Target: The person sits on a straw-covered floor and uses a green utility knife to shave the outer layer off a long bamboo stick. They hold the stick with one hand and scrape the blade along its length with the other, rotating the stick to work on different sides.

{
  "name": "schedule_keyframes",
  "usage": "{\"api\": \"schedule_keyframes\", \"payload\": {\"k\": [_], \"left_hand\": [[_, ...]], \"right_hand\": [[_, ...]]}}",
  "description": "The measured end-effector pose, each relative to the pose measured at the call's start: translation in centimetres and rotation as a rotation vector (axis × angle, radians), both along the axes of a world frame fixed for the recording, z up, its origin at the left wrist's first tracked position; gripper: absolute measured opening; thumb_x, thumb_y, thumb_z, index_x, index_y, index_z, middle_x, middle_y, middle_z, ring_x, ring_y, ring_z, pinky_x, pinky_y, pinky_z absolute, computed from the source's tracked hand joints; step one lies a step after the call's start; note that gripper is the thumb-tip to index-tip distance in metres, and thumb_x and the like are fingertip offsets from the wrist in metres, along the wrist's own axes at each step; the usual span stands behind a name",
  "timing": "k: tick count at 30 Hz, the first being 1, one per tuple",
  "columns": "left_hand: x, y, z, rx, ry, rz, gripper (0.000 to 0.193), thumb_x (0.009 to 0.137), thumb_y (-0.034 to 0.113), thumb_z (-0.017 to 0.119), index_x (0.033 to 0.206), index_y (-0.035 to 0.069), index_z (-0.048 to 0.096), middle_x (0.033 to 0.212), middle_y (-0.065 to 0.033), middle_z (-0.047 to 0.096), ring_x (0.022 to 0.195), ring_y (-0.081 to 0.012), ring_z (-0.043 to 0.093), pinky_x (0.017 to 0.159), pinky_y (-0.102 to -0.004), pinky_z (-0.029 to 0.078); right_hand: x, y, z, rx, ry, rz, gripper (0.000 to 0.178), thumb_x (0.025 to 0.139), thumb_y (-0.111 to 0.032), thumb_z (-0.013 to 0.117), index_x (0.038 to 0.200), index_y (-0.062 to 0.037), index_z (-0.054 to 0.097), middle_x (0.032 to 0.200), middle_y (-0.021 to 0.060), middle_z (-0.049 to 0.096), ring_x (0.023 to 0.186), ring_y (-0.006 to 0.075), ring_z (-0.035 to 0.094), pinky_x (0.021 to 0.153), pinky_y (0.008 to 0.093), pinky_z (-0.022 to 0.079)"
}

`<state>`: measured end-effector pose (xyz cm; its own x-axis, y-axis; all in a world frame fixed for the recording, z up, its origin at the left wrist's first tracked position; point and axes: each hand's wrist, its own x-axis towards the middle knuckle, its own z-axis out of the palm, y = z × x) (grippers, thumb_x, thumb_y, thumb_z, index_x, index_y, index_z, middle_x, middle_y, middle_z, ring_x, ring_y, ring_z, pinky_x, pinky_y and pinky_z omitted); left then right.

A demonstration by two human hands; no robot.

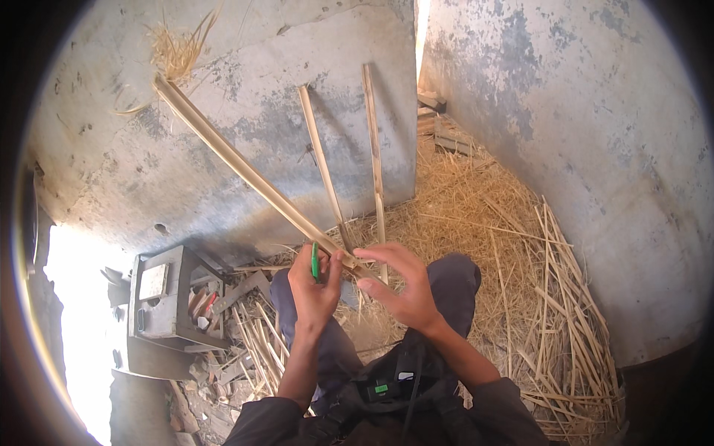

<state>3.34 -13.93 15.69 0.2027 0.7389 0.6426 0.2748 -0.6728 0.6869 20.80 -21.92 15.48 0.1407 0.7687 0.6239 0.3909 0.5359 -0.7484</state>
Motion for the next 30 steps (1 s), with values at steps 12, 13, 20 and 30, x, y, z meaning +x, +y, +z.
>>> {"api": "schedule_keyframes", "payload": {"k": [12, 13, 20, 30], "left_hand": [[-0.3, -1.1, 0.6, 0.104, 0.166, -0.129, 0.031, 0.078, -0.005, 0.08, 0.103, 0.001, 0.061, 0.102, -0.015, 0.063, 0.084, -0.0402, 0.068, 0.069, -0.0452, 0.056], [-0.4, -1.1, 0.7, 0.097, 0.186, -0.132, 0.032, 0.078, -0.004, 0.08, 0.103, 0.002, 0.061, 0.103, -0.015, 0.063, 0.085, -0.0403, 0.069, 0.069, -0.0453, 0.056], [0.2, -0.8, 0.4, 0.123, 0.141, -0.159, 0.037, 0.078, -0.004, 0.08, 0.111, 0.003, 0.062, 0.103, -0.015, 0.068, 0.087, -0.0401, 0.072, 0.072, -0.045, 0.058], [-0.1, -0.6, 0.9, -0.132, -0.03, -0.18, 0.044, 0.104, 0.005, 0.075, 0.144, -0.002, 0.058, 0.113, -0.0163, 0.078, 0.104, -0.0245, 0.077, 0.089, -0.0365, 0.06]], "right_hand": [[-1.9, 0.3, 2.4, 0.029, 0.012, 0.03, 0.035, 0.084, -0.011, 0.094, 0.113, -0.0019, 0.078, 0.109, 0.0105, 0.073, 0.101, 0.0229, 0.073, 0.089, 0.0352, 0.058], [-1.9, 0.3, 2.3, 0.026, 0.021, 0.021, 0.035, 0.083, -0.011, 0.094, 0.113, -0.0021, 0.078, 0.11, 0.0102, 0.073, 0.102, 0.0222, 0.072, 0.091, 0.0349, 0.056], [-2.3, 0.3, 0.6, 0.075, 0.294, 0.089, 0.042, 0.084, -0.007, 0.094, 0.118, 0.0015, 0.072, 0.111, 0.0104, 0.073, 0.104, 0.0229, 0.073, 0.095, 0.0375, 0.057], [-0.5, -1.6, 4.1, 0.329, 0.649, -0.007, 0.038, 0.105, -0.023, 0.07, 0.131, -0.0005, 0.053, 0.111, 0.0098, 0.059, 0.089, 0.0176, 0.063, 0.081, 0.0312, 0.053]]}}
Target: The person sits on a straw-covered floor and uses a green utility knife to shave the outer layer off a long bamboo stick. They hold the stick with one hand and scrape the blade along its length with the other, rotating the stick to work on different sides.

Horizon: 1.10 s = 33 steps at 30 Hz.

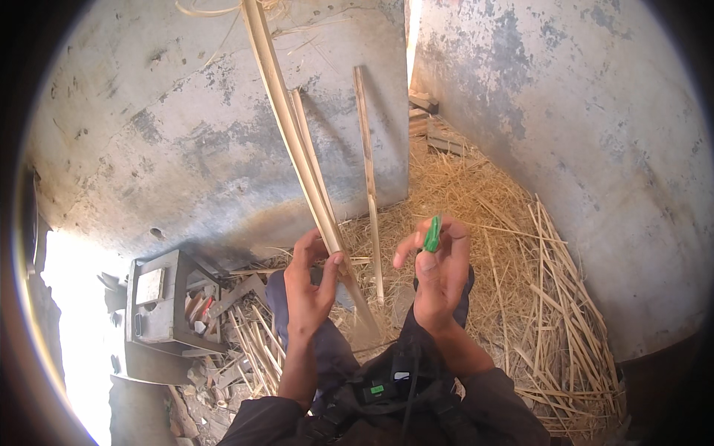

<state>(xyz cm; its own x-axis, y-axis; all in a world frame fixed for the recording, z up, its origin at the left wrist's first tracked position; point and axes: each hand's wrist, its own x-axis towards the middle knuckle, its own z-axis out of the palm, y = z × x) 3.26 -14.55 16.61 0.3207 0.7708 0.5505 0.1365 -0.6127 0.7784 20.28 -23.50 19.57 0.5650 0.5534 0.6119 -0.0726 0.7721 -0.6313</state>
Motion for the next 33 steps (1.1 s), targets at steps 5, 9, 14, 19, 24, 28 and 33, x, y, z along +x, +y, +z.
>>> {"api": "schedule_keyframes", "payload": {"k": [5, 9, 14, 19, 24, 28, 33], "left_hand": [[-0.3, -0.6, 0.6, -0.082, -0.095, -0.118, 0.044, 0.102, 0.003, 0.074, 0.145, 0.0, 0.065, 0.119, -0.0171, 0.077, 0.098, -0.0235, 0.077, 0.085, -0.0359, 0.061], [0.1, -0.8, 1.0, -0.107, -0.132, -0.245, 0.043, 0.103, 0.003, 0.074, 0.145, 0.003, 0.067, 0.12, -0.0143, 0.075, 0.092, -0.0207, 0.074, 0.076, -0.0319, 0.063], [0.1, -1.7, 1.4, -0.167, -0.13, -0.241, 0.036, 0.106, 0.005, 0.071, 0.141, 0.003, 0.069, 0.116, -0.012, 0.073, 0.088, -0.0185, 0.071, 0.066, -0.0302, 0.062], [-1.9, -2.5, 1.4, -0.261, 0.125, -0.241, 0.026, 0.116, 0.018, 0.058, 0.132, 0.001, 0.07, 0.086, 0.0009, 0.067, 0.073, -0.0053, 0.058, 0.059, -0.0218, 0.044], [-2.4, -3.6, -0.4, -0.45, 0.027, -0.291, 0.024, 0.118, 0.024, 0.056, 0.117, 0.003, 0.068, 0.074, 0.0076, 0.05, 0.064, -0.0016, 0.041, 0.056, -0.0232, 0.029], [-2.9, -4.3, -1.1, -0.677, -0.039, -0.306, 0.026, 0.118, 0.026, 0.057, 0.118, 0.003, 0.069, 0.075, 0.0024, 0.055, 0.065, -0.0046, 0.048, 0.058, -0.0253, 0.038], [-2.8, -4.7, -1.5, -0.752, -0.157, -0.369, 0.027, 0.119, 0.028, 0.054, 0.115, 0.004, 0.066, 0.078, 0.0045, 0.052, 0.063, -0.0024, 0.041, 0.056, -0.0227, 0.032]], "right_hand": [[1.7, 1.1, -1.6, -0.275, -0.228, 0.053, 0.034, 0.105, -0.018, 0.07, 0.132, -0.0003, 0.059, 0.112, 0.0036, 0.055, 0.083, 0.0076, 0.052, 0.073, 0.0256, 0.045], [0.7, 2.4, -2.2, -0.33, -0.241, 0.171, 0.039, 0.102, -0.007, 0.076, 0.138, 0.0017, 0.064, 0.1, -0.0009, 0.063, 0.068, -0.0007, 0.05, 0.061, 0.0201, 0.039], [0.6, 3.1, -2.3, -0.349, -0.246, 0.079, 0.027, 0.104, -0.01, 0.077, 0.127, 0.0033, 0.072, 0.105, 0.004, 0.075, 0.07, -0.0013, 0.056, 0.062, 0.0193, 0.042], [1.3, 3.0, -0.8, -0.345, -0.169, 0.032, 0.025, 0.106, -0.012, 0.075, 0.125, 0.0033, 0.073, 0.107, 0.0049, 0.076, 0.078, 0.002, 0.064, 0.069, 0.0208, 0.047], [2.5, 2.3, -1.8, -0.289, -0.336, 0.002, 0.025, 0.105, -0.022, 0.076, 0.114, 0.0013, 0.072, 0.096, 0.0058, 0.074, 0.081, 0.0077, 0.067, 0.071, 0.0258, 0.051], [2.6, -0.2, -3.6, -0.336, -0.571, -0.088, 0.031, 0.102, -0.031, 0.078, 0.105, -0.001, 0.07, 0.089, 0.0099, 0.072, 0.074, 0.0172, 0.071, 0.069, 0.0313, 0.054], [2.7, -1.5, -5.4, -0.356, -0.95, -0.236, 0.035, 0.096, -0.037, 0.084, 0.107, -0.005, 0.076, 0.09, 0.0103, 0.076, 0.071, 0.0288, 0.074, 0.063, 0.0361, 0.057]]}}
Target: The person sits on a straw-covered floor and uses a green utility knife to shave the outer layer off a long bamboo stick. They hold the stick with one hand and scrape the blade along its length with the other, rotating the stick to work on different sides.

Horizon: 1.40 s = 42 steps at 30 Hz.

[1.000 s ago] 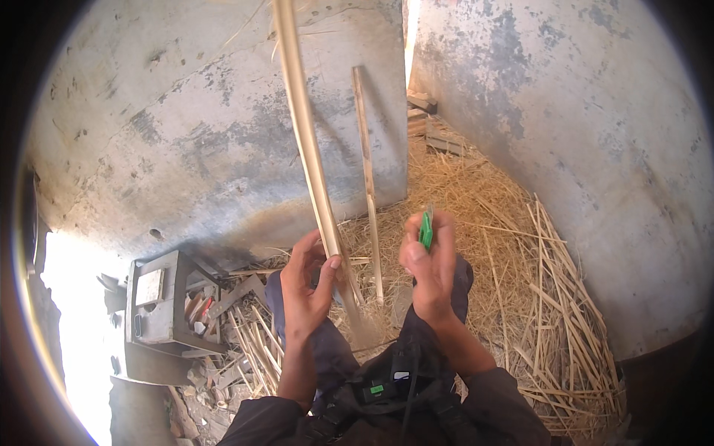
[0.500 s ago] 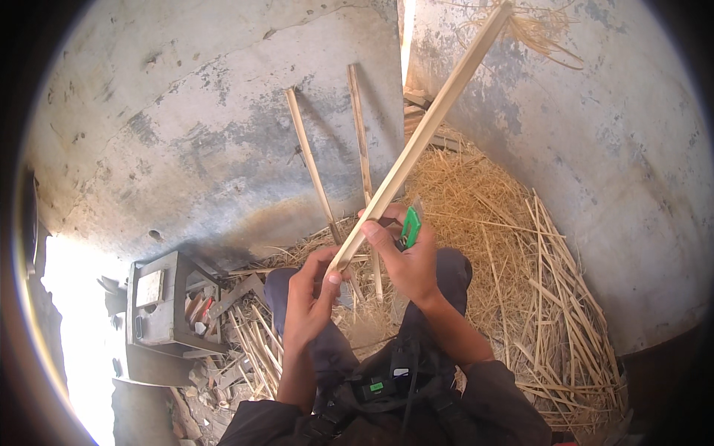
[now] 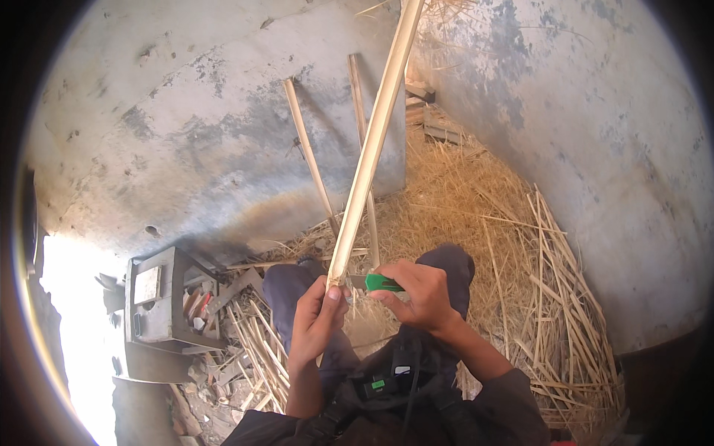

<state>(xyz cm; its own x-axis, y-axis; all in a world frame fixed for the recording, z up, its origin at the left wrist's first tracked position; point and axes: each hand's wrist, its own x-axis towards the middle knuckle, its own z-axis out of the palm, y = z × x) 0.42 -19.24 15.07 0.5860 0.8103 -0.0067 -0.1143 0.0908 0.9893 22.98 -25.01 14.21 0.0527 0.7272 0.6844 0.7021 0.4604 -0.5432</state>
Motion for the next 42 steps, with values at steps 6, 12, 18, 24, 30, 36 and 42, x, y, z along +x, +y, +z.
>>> {"api": "schedule_keyframes", "payload": {"k": [6, 12, 18, 24, 30, 36, 42], "left_hand": [[0.1, -0.4, 0.0, -0.051, -0.054, -0.059, 0.027, 0.12, 0.029, 0.053, 0.114, 0.005, 0.065, 0.078, 0.005, 0.051, 0.063, -0.0021, 0.04, 0.055, -0.0227, 0.03], [0.2, -0.5, -0.1, 0.045, 0.021, 0.014, 0.029, 0.119, 0.029, 0.053, 0.109, 0.005, 0.065, 0.072, 0.0057, 0.049, 0.063, -0.0031, 0.041, 0.055, -0.0245, 0.031], [0.2, -0.8, -0.2, 0.074, 0.082, 0.054, 0.032, 0.119, 0.029, 0.053, 0.102, 0.005, 0.064, 0.071, 0.0053, 0.048, 0.064, -0.0041, 0.042, 0.058, -0.0251, 0.032], [-0.2, -1.1, -0.6, 0.016, 0.116, 0.036, 0.035, 0.119, 0.031, 0.051, 0.097, 0.005, 0.06, 0.073, 0.0052, 0.048, 0.066, -0.005, 0.042, 0.059, -0.0257, 0.033], [-0.6, -1.8, -0.9, -0.089, 0.09, -0.026, 0.038, 0.119, 0.034, 0.05, 0.097, 0.004, 0.058, 0.077, 0.0034, 0.049, 0.068, -0.0054, 0.043, 0.06, -0.0256, 0.033], [-0.2, -1.7, 0.0, -0.173, 0.061, -0.042, 0.044, 0.119, 0.043, 0.045, 0.098, 0.006, 0.054, 0.08, 0.0028, 0.047, 0.067, -0.0064, 0.038, 0.059, -0.0259, 0.031], [0.0, -1.7, -0.6, -0.13, 0.02, -0.023, 0.044, 0.119, 0.045, 0.044, 0.11, 0.005, 0.058, 0.081, 0.0057, 0.043, 0.07, -0.0053, 0.036, 0.061, -0.0256, 0.029]], "right_hand": [[-0.3, -0.3, 0.1, 0.014, -0.069, -0.046, 0.037, 0.092, -0.04, 0.087, 0.11, -0.0081, 0.08, 0.085, 0.0065, 0.075, 0.066, 0.0247, 0.071, 0.059, 0.0359, 0.054], [-0.2, 0.0, 0.3, 0.037, -0.118, -0.073, 0.037, 0.09, -0.04, 0.087, 0.111, -0.0093, 0.082, 0.079, 0.0043, 0.07, 0.061, 0.0233, 0.066, 0.056, 0.0356, 0.051], [-0.2, 0.6, -0.1, 0.076, -0.105, -0.126, 0.035, 0.088, -0.038, 0.089, 0.108, -0.0091, 0.083, 0.075, 0.0044, 0.069, 0.059, 0.0235, 0.065, 0.055, 0.036, 0.05], [0.7, 0.8, 0.5, 0.082, -0.049, -0.235, 0.029, 0.092, -0.029, 0.088, 0.11, -0.0059, 0.082, 0.083, 0.0082, 0.075, 0.063, 0.0226, 0.069, 0.057, 0.0347, 0.052], [2.1, 0.8, 2.1, 0.13, 0.113, -0.263, 0.027, 0.098, -0.026, 0.082, 0.111, -0.0019, 0.08, 0.086, 0.0114, 0.076, 0.067, 0.0227, 0.07, 0.059, 0.0337, 0.052], [0.0, 0.0, 0.0, 0.056, -0.086, -0.031, 0.04, 0.09, -0.042, 0.089, 0.112, -0.0098, 0.083, 0.077, 0.0035, 0.07, 0.059, 0.0218, 0.065, 0.054, 0.0344, 0.049], [-0.6, 0.0, -0.6, 0.062, -0.104, -0.042, 0.039, 0.088, -0.041, 0.089, 0.113, -0.0115, 0.083, 0.075, 0.0015, 0.069, 0.057, 0.0204, 0.063, 0.053, 0.0343, 0.048]]}}
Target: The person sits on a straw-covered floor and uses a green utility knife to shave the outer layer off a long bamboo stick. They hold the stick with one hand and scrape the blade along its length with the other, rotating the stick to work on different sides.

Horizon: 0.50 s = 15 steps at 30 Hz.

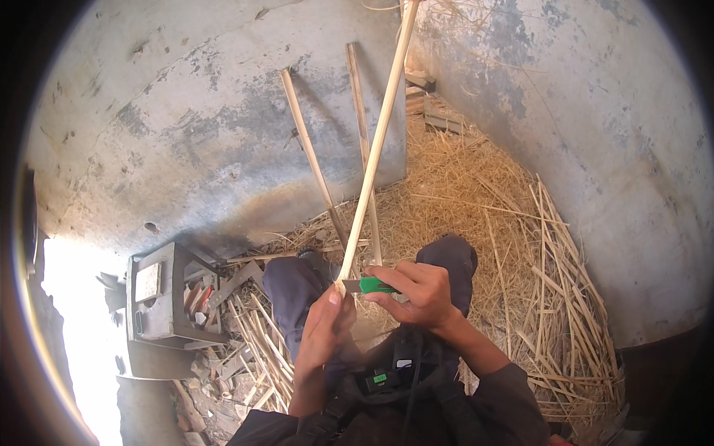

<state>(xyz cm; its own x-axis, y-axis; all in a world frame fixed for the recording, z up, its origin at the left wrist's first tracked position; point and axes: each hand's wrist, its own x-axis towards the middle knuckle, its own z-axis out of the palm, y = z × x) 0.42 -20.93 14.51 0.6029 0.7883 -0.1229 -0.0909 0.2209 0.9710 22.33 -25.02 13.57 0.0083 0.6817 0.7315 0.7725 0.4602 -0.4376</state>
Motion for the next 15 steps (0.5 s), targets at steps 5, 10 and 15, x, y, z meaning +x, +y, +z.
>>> {"api": "schedule_keyframes", "payload": {"k": [5, 10, 15], "left_hand": [[0.1, -0.3, -0.13, 0.162, 0.12, 0.056, 0.048, 0.12, 0.042, 0.043, 0.127, -0.001, 0.064, 0.084, 0.0058, 0.047, 0.075, -0.0056, 0.036, 0.066, -0.027, 0.03], [0.45, -0.55, 0.42, 0.32, 0.235, 0.103, 0.053, 0.121, 0.042, 0.033, 0.106, -0.003, 0.059, 0.075, -0.008, 0.051, 0.069, -0.0192, 0.048, 0.066, -0.0385, 0.042], [-0.19, -0.71, 0.11, 0.356, 0.343, 0.092, 0.05, 0.12, 0.038, 0.033, 0.108, -0.003, 0.059, 0.073, -0.0154, 0.054, 0.067, -0.0295, 0.053, 0.068, -0.0444, 0.045]], "right_hand": [[0.28, 0.06, 0.52, 0.022, -0.051, -0.049, 0.039, 0.088, -0.041, 0.089, 0.113, -0.0121, 0.084, 0.073, 0.0009, 0.067, 0.056, 0.0206, 0.062, 0.052, 0.0343, 0.047], [0.16, 0.26, 0.51, 0.03, -0.037, -0.079, 0.039, 0.087, -0.042, 0.089, 0.112, -0.0122, 0.085, 0.072, 0.0014, 0.068, 0.056, 0.021, 0.062, 0.052, 0.0347, 0.047], [0.35, 0.37, 0.47, 0.037, -0.052, -0.125, 0.038, 0.086, -0.042, 0.09, 0.109, -0.0124, 0.085, 0.071, 0.0019, 0.068, 0.056, 0.0209, 0.064, 0.053, 0.0344, 0.048]]}}
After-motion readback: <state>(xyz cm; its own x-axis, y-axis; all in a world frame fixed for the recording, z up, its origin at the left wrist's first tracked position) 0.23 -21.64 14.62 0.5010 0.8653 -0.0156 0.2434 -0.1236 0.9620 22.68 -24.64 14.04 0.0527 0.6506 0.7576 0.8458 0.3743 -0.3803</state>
